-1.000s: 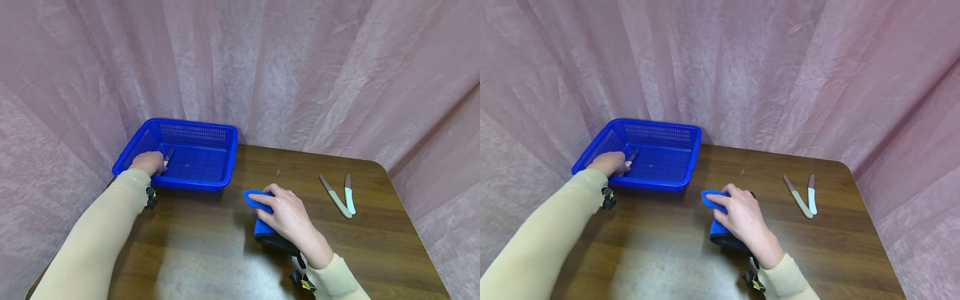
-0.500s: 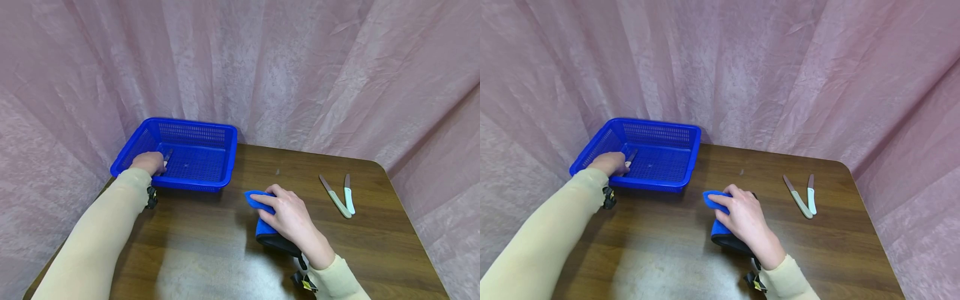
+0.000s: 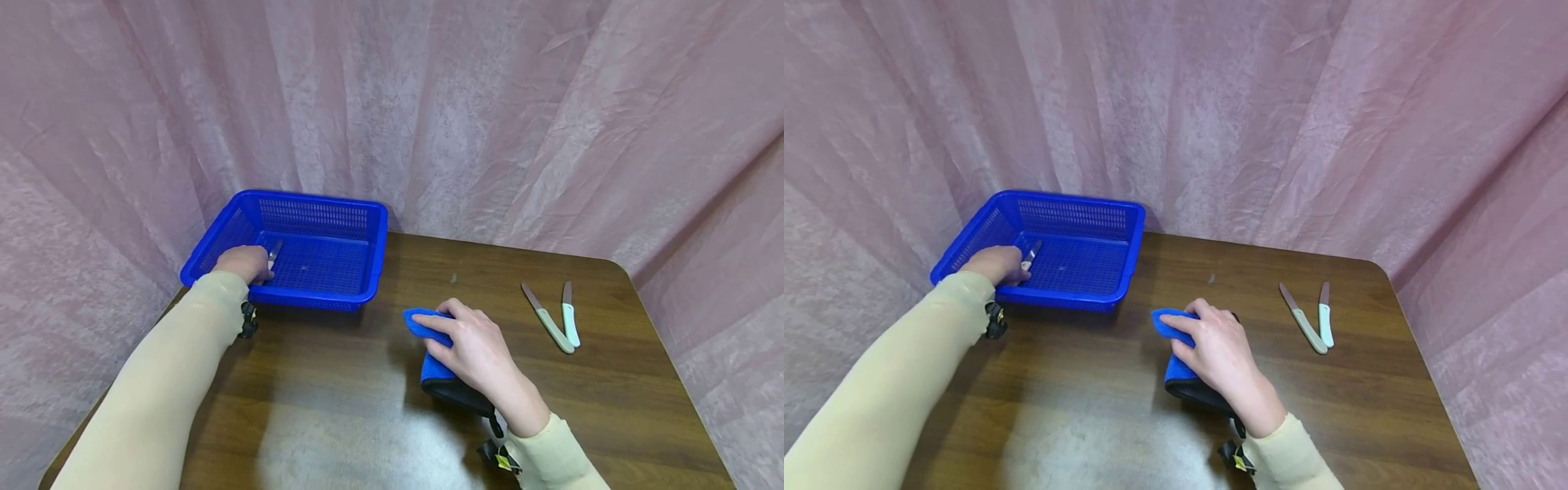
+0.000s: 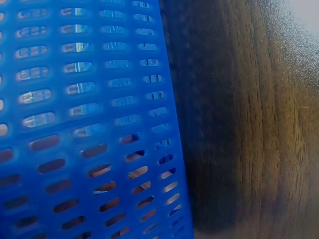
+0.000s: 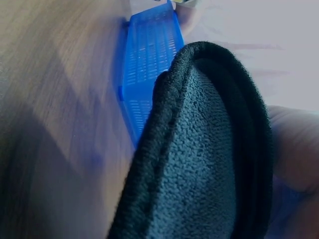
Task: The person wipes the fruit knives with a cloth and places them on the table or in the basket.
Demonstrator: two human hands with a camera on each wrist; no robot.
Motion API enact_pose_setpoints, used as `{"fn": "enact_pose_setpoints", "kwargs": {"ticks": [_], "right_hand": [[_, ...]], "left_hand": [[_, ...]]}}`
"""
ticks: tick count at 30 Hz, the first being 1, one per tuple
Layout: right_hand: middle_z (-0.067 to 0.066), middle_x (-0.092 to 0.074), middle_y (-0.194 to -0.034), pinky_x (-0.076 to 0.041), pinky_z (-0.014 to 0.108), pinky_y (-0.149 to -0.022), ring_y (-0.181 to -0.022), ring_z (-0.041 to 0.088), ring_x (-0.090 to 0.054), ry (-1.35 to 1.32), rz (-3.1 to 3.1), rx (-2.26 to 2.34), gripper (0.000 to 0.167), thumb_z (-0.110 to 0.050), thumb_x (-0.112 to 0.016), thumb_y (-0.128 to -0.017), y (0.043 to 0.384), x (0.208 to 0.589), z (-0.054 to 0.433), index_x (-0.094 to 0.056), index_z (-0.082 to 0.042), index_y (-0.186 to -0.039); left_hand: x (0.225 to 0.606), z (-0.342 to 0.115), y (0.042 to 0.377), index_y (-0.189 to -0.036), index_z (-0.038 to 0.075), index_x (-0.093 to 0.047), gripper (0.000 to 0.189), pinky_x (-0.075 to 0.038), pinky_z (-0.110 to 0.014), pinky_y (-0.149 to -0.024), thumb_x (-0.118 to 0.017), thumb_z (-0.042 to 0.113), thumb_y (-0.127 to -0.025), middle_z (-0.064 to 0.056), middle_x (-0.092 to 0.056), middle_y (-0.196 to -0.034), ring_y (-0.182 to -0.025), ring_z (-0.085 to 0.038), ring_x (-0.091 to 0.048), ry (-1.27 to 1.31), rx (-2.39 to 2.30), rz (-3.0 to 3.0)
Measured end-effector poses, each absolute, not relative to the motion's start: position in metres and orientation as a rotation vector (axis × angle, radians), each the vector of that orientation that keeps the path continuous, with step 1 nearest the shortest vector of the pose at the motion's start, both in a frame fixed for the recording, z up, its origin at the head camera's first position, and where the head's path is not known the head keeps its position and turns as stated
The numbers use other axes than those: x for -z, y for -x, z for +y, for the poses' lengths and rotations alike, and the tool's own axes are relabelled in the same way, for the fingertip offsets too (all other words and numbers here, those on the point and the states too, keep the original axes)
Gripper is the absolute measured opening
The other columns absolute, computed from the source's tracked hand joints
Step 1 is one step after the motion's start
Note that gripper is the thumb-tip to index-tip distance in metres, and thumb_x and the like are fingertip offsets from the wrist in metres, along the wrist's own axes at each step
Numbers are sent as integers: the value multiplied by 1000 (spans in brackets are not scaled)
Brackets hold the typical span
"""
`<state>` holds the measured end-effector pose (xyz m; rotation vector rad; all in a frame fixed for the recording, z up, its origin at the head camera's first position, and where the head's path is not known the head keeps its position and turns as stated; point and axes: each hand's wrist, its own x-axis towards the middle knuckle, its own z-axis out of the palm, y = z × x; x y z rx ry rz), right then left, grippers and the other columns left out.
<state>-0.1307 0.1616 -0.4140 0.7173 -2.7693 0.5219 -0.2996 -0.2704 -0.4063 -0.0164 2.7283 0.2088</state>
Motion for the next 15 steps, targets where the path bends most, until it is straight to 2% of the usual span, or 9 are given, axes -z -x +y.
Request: {"fn": "enact_pose_setpoints", "kwargs": {"ticks": [6,10,13,15], "right_hand": [[8,-70,-121,-57,51,-92,-97,27,-70,-713,-2768,-524,42,-25,-86,-95,132,414,164,-81,-28,-137],[8,-70,-121,-57,51,-92,-99,27,-70,-705,-2767,-520,43,-24,-86,-95,132,413,167,-80,-28,-137],[9,-71,-121,-57,51,-93,-99,26,-71,-698,-2765,-517,43,-24,-86,-96,133,413,170,-80,-28,-138],[9,-71,-121,-57,52,-93,-99,26,-70,-693,-2766,-517,43,-23,-85,-96,134,412,171,-80,-27,-138]], "left_hand": [[406,-267,299,-58,11,-61,56,-49,-42,-68,-63,28,-111,-7,-59,-67,-70,-29,-61,-15,-160,2784],[405,-265,301,-57,10,-63,59,-51,-44,-67,-57,29,-113,-8,-62,-66,-72,-31,-64,-24,-149,2822],[405,-262,301,-65,6,-69,59,-55,-48,-69,-53,34,-115,-11,-67,-69,-74,-33,-68,-48,-138,2838],[404,-259,300,-80,1,-76,54,-58,-54,-73,-53,36,-116,-18,-73,-81,-80,-36,-70,-68,-126,2867]]}}
